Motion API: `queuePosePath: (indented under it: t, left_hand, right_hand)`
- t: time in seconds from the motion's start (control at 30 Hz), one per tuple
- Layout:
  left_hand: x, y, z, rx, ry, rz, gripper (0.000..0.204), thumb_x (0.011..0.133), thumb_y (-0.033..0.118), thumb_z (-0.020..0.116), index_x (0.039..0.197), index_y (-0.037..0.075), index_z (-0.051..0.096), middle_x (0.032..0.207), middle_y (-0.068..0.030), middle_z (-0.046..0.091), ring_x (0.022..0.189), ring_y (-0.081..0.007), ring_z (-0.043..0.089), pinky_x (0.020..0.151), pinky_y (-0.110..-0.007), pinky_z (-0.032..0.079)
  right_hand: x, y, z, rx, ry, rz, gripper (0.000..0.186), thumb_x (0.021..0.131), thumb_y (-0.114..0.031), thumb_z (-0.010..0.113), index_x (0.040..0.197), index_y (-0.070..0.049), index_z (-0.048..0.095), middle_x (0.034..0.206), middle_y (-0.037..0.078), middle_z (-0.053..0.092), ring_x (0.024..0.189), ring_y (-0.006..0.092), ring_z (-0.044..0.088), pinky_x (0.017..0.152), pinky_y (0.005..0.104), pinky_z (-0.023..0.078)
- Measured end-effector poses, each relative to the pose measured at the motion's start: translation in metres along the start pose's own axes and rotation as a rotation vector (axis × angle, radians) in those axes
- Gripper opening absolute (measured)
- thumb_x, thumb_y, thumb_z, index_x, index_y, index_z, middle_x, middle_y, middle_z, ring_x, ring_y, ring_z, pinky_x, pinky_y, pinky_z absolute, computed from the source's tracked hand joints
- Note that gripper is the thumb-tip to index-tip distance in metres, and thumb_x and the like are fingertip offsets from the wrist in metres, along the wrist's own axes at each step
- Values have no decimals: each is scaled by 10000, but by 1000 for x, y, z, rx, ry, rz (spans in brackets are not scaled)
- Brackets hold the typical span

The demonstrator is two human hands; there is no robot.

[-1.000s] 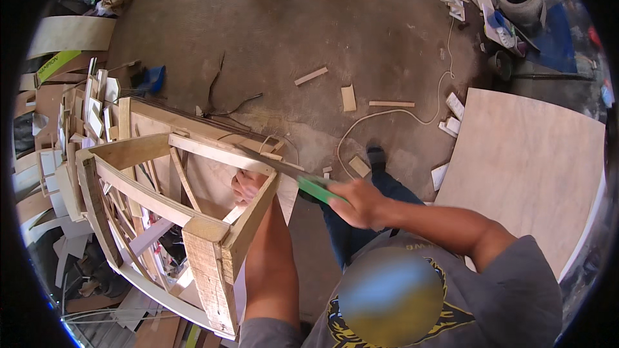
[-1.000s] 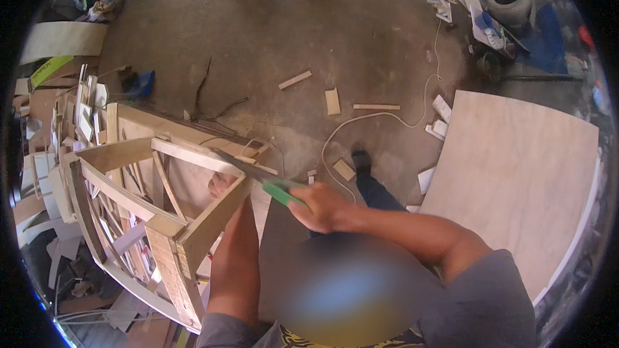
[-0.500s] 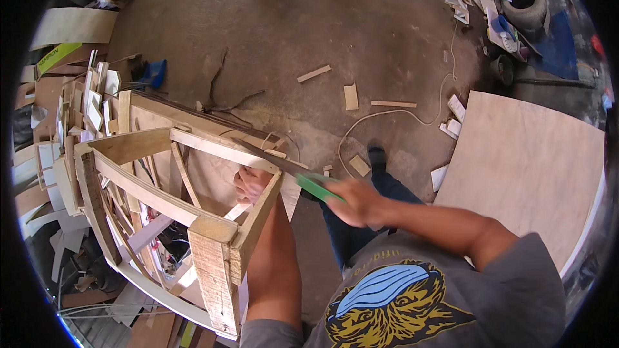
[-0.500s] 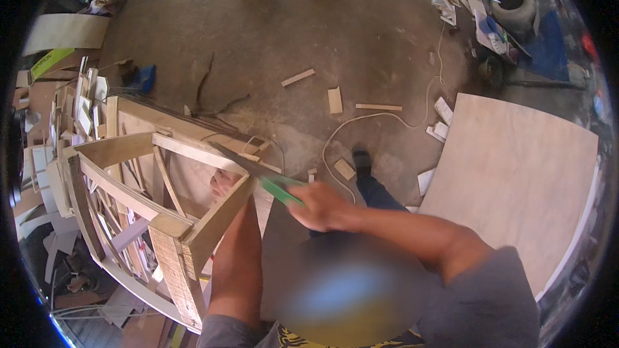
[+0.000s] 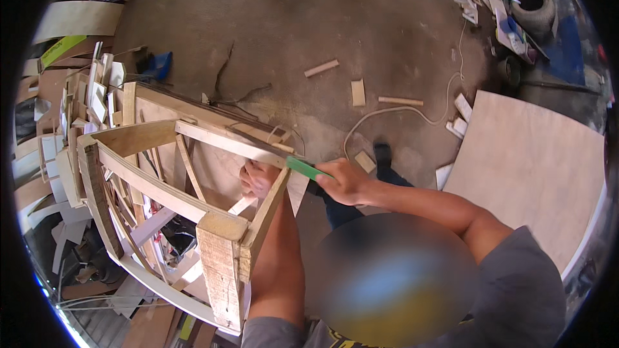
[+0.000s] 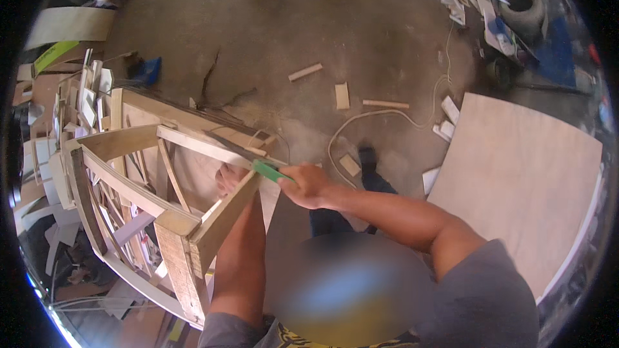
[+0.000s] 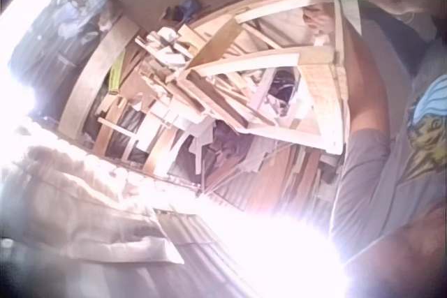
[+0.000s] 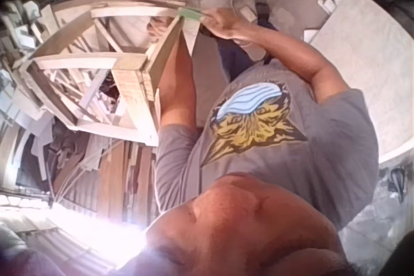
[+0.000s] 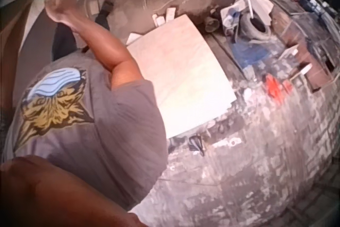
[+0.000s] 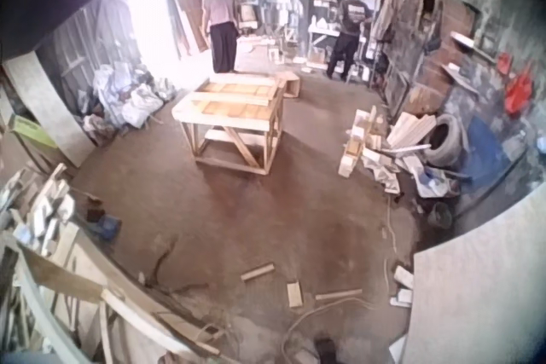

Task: The person cuts nails from a wooden board using pliers, hammers the board onto a wooden frame using a hammer, and cuts a wooden piece on the frame using a hand saw.

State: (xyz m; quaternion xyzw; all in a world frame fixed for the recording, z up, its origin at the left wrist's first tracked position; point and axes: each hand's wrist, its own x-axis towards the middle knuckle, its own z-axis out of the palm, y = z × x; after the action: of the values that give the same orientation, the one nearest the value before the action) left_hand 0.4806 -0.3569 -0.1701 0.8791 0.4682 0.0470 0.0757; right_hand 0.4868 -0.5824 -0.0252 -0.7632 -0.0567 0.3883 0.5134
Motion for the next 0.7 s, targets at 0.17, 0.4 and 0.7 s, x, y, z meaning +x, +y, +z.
queuePosePath:
  t: [0.17, 0.4, 0.7]
  left_hand:
    - [2, -8, -5, 48, -2, -7, 354, 1011, 385, 547, 1244, 206, 743, 1335, -12, 644, 1318, -272, 546, 1162, -690, 224]
    - [5, -20, 5, 45, -1, 0, 356, 1012, 390, 546, 1247, 207, 742, 1334, -12, 644, 1318, -272, 545, 1161, -693, 224]
    - [3, -22, 6, 33, -10, 12, 359, 1013, 395, 546, 1250, 209, 742, 1334, -11, 644, 1318, -271, 545, 1161, -696, 222]
  right_hand:
    - [-50, 16, -7, 3, 80, -217, 307, 977, -332, 562, 923, -39, 634, 731, 226, 648, 729, 459, 663, 673, 546, 501]
    - [-41, 14, -6, 4, 78, -171, 309, 987, -305, 529, 929, -20, 633, 721, 241, 635, 756, 473, 671, 694, 561, 512]
    - [-11, 4, 4, -15, 71, -83, 284, 984, -291, 536, 897, -27, 594, 701, 227, 621, 691, 470, 645, 628, 525, 504]
